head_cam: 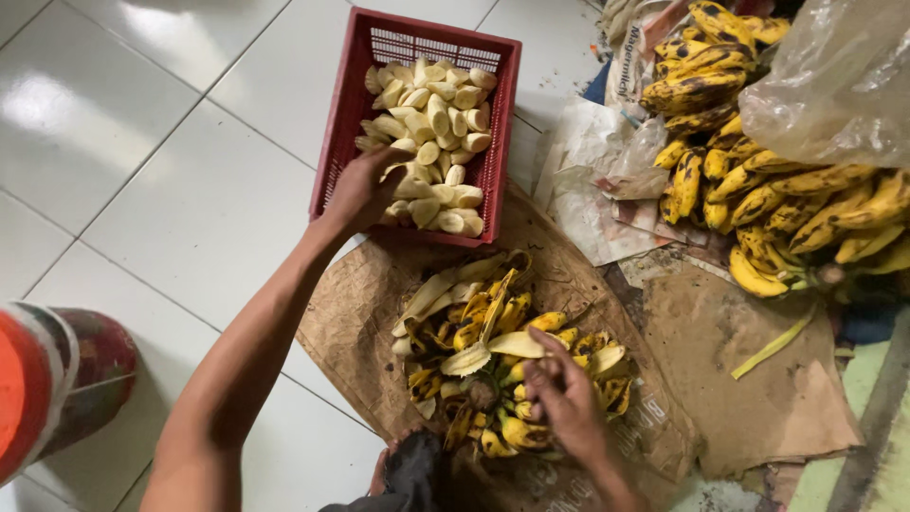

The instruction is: The person peels ripe bananas one by one using a knife and places the peeled fruit into a red plastic basket. The peels are discarded onto a brown paper sheet on the floor.

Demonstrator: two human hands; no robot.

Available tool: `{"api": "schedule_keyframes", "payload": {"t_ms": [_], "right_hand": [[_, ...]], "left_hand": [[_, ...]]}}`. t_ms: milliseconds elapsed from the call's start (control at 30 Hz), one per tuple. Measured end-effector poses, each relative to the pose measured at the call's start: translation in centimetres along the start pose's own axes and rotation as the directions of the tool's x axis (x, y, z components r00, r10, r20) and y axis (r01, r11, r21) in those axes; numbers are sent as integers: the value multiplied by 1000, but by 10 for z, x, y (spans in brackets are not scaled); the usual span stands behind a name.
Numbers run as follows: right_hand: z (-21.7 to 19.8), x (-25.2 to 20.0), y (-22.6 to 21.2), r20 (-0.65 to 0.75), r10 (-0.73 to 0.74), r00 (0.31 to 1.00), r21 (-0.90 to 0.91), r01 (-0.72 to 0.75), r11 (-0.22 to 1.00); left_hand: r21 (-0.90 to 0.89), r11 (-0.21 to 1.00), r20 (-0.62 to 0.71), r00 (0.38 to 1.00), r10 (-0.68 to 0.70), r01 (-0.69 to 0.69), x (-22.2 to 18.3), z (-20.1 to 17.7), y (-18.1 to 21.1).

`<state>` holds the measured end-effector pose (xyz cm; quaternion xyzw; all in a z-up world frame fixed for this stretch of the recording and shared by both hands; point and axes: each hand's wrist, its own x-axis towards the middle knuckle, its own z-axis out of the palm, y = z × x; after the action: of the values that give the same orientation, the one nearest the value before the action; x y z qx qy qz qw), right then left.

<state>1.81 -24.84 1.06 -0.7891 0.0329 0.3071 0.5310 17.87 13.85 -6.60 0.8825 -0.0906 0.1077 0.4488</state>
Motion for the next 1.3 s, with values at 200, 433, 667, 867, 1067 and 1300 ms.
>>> {"api": "schedule_keyframes", "payload": {"t_ms": [200,433,667,867,1067,1300], "right_hand": [[-61,-2,15,-196,118,974,468,-13,883],[-75,-24,23,-230,185,955,514,-42,857],[-44,-32,35,-181,175,968,320,-110,941],[-15,-24,49,-148,55,988,325,-4,946],[3,-24,52,-262,81,962,316,7,949],[10,-27,40,-322,42,946,231,36,972]], "left_hand": [[-53,995,-68,993,-92,89,-28,22,74],[74,926,349,879,324,-371,-46,165,136],[-20,992,634,765,111,-127,-59,209,144],[-355,873,614,788,-51,334,-98,172,159],[-328,886,617,785,-62,328,-100,147,176],[-186,981,322,947,11,52,-124,151,195]]}}
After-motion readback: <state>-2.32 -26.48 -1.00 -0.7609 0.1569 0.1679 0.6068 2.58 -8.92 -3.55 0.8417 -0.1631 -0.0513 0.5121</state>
